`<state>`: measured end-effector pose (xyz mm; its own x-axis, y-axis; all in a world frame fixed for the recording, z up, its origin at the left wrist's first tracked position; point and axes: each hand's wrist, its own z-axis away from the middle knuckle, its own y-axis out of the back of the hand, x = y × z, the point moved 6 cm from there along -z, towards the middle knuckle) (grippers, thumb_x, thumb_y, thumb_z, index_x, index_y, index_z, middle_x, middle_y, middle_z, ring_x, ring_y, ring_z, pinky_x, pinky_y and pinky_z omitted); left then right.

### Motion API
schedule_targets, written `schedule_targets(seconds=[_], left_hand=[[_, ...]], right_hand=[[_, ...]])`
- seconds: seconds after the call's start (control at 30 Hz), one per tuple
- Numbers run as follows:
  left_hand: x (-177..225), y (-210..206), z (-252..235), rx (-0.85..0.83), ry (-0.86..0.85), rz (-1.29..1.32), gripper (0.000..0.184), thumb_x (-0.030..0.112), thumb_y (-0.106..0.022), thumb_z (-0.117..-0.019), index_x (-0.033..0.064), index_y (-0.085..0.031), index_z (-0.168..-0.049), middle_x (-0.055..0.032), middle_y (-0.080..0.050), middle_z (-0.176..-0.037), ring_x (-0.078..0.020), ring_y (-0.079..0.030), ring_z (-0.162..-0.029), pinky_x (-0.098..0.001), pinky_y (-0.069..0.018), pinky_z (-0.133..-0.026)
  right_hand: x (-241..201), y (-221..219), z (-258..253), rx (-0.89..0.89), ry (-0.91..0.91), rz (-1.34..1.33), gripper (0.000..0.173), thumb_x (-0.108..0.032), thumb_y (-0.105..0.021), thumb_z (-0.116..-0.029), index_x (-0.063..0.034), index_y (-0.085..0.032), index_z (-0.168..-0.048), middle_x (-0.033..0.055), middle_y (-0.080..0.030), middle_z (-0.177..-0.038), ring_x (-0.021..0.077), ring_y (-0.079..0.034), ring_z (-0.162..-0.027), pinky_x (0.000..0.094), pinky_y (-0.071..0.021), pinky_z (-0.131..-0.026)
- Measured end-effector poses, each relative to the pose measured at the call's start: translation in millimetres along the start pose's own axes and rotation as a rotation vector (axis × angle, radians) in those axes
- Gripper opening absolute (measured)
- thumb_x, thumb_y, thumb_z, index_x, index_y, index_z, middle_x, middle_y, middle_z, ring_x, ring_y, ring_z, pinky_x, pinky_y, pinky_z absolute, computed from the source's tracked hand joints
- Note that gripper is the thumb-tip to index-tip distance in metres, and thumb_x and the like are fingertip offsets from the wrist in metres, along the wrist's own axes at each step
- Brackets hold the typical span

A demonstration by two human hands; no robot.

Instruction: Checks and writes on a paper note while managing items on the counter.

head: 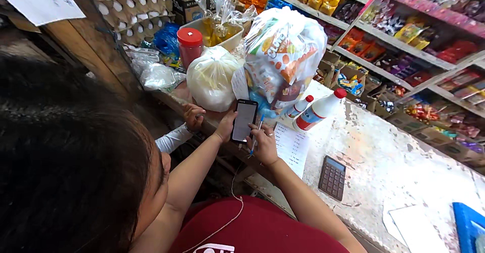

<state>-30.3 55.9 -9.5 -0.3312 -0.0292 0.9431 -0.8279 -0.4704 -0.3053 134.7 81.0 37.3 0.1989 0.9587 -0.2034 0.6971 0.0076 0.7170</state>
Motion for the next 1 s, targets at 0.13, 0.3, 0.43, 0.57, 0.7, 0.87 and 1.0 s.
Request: schedule_targets(seconds=[0.13,0.3,0.43,0.57,0.7,0.87,1.0], left_hand=[[1,0,1,0.004,0.011,0.005,0.052,0.029,-0.031,-0.1126,0.0002,-0.033,-0.156,-0.0185,-0.044,-0.155,-0.0223,-0.048,-0.139,-0.0408,-0.0415,-0.115],[2,0,1,0.002,-0.005,0.008,0.051,0.03,-0.031,-0.1126,0.0017,-0.034,-0.155,-0.0176,-0.045,-0.154,-0.0203,-0.05,-0.137,-0.0397,-0.0427,-0.113],[3,-1,2,-0.008,-0.007,0.015,0.051,0.029,-0.03,-0.1127,0.0023,-0.034,-0.155,-0.0173,-0.047,-0.152,-0.0197,-0.051,-0.136,-0.0387,-0.0436,-0.112],[-2,0,-2,-0.015,-0.003,0.036,0.051,0.03,-0.03,-0.1125,0.0025,-0.034,-0.156,-0.0178,-0.047,-0.153,-0.0218,-0.051,-0.136,-0.0415,-0.0441,-0.112],[0,-1,0,-0.022,0.011,0.042,0.052,0.03,-0.029,-0.1128,0.002,-0.032,-0.156,-0.0191,-0.048,-0.151,-0.0231,-0.053,-0.134,-0.0423,-0.046,-0.11],[6,-4,4,-0.036,-0.026,0.024,0.049,0.028,-0.027,-0.113,0.0009,-0.038,-0.152,-0.0176,-0.056,-0.142,-0.02,-0.06,-0.125,-0.0404,-0.0498,-0.106],[4,-3,2,-0.031,-0.014,0.023,0.049,0.028,-0.028,-0.1131,0.0002,-0.038,-0.151,-0.0191,-0.056,-0.141,-0.0221,-0.06,-0.125,-0.0421,-0.0499,-0.106]], right_hand=[[0,1,-8,-0.032,-0.008,-0.007,0.021,-0.022,-0.066,-0.0931,-0.0049,-0.07,-0.105,0.0115,-0.071,-0.127,0.0383,-0.063,-0.122,0.0546,-0.0476,-0.102],[-1,0,-12,-0.039,-0.001,-0.013,0.023,-0.022,-0.067,-0.0928,-0.0046,-0.071,-0.106,0.0112,-0.071,-0.129,0.039,-0.062,-0.122,0.0551,-0.0483,-0.1],[-3,-3,-13,-0.055,0.001,-0.005,0.023,-0.022,-0.067,-0.0929,-0.0044,-0.071,-0.107,0.0109,-0.071,-0.128,0.0392,-0.062,-0.124,0.056,-0.0491,-0.098],[-3,-4,-13,-0.051,0.005,0.013,0.023,-0.023,-0.066,-0.0938,-0.0058,-0.071,-0.107,0.0102,-0.072,-0.126,0.0379,-0.062,-0.123,0.0545,-0.0479,-0.099],[-2,-3,-11,-0.045,-0.001,0.007,0.023,-0.023,-0.066,-0.0931,-0.0052,-0.071,-0.106,0.0111,-0.072,-0.127,0.0383,-0.062,-0.123,0.0546,-0.0469,-0.101],[-1,-1,-11,-0.043,-0.023,-0.014,0.023,-0.02,-0.068,-0.0918,-0.0041,-0.07,-0.108,0.0123,-0.072,-0.126,0.0395,-0.062,-0.121,0.0569,-0.0477,-0.099],[-1,-1,-11,-0.048,-0.021,-0.01,0.023,-0.021,-0.068,-0.0919,-0.0044,-0.071,-0.108,0.0117,-0.071,-0.127,0.0391,-0.062,-0.121,0.0562,-0.0481,-0.098]])
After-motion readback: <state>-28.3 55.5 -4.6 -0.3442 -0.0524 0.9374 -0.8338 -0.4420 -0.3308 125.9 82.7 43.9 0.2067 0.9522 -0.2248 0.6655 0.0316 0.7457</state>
